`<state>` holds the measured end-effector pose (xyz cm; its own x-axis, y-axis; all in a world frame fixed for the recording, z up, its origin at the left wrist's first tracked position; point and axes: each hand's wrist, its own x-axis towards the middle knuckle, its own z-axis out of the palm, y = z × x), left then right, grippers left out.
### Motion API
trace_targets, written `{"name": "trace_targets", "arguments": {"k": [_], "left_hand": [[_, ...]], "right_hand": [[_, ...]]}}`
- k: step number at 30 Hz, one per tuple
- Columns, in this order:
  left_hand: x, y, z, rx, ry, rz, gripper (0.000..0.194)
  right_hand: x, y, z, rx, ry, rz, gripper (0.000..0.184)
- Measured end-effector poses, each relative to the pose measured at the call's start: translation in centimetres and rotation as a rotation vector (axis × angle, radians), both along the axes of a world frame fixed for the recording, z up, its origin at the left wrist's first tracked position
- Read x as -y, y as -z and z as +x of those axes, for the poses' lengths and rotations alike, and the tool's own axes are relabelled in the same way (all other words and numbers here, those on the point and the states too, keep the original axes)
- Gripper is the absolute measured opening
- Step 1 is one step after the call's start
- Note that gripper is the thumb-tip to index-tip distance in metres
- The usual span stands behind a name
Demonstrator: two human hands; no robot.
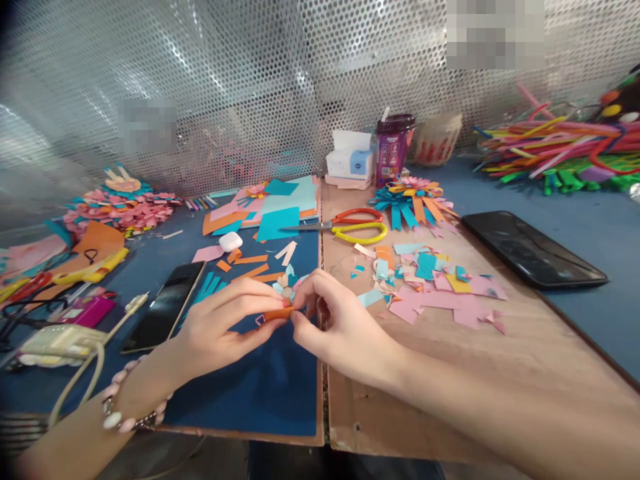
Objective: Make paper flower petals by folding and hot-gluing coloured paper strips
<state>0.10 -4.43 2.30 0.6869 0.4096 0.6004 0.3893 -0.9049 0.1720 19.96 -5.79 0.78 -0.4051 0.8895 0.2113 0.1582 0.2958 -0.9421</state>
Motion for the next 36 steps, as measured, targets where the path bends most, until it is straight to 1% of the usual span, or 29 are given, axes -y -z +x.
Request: {"name": "trace_targets", "arguments": {"k": [6, 8, 15, 19, 22, 25, 28, 33, 36], "left_hand": [[-0.11, -0.01, 0.07, 0.002, 0.009, 0.006, 0.023], [-0.11, -0.11, 0.10, 0.005, -0.001, 0.012, 0.022], [0.03, -0.24, 0.12, 0.016, -0.027, 0.021, 0.019], [-0.06, -0.27, 0.13, 0.033, -0.052, 0.006, 0.019], [-0.10, -0.47, 0.20, 0.058, -0.064, -0.010, 0.018], [-0.08, -0.60, 0.28, 0.070, -0.078, -0.048, 0.017], [-0.02, -0.57, 0.33, 0.077, -0.081, -0.078, 0.017], [-0.06, -0.52, 0.38, 0.084, -0.090, -0.102, 0.017], [-0.12, -0.41, 0.36, 0.089, -0.091, -0.114, 0.017]], "right_hand": [[-0.19, -0.17, 0.20, -0.072, -0.015, -0.092, 0.004], [-0.25, -0.16, 0.23, -0.086, -0.017, -0.112, 0.006], [-0.21, 0.07, 0.24, -0.043, -0.018, -0.066, 0.011], [-0.14, -0.29, 0.23, -0.036, -0.011, -0.043, 0.017], [-0.21, -0.56, 0.20, -0.058, 0.001, -0.058, 0.022], [-0.36, -0.44, 0.11, -0.069, 0.012, -0.071, 0.021], [-0.48, -0.08, 0.04, -0.079, 0.012, -0.052, 0.021], [-0.61, 0.12, 0.10, -0.074, 0.035, -0.047, 0.026], [-0.72, 0.11, 0.06, -0.077, 0.016, -0.059, 0.024]]}}
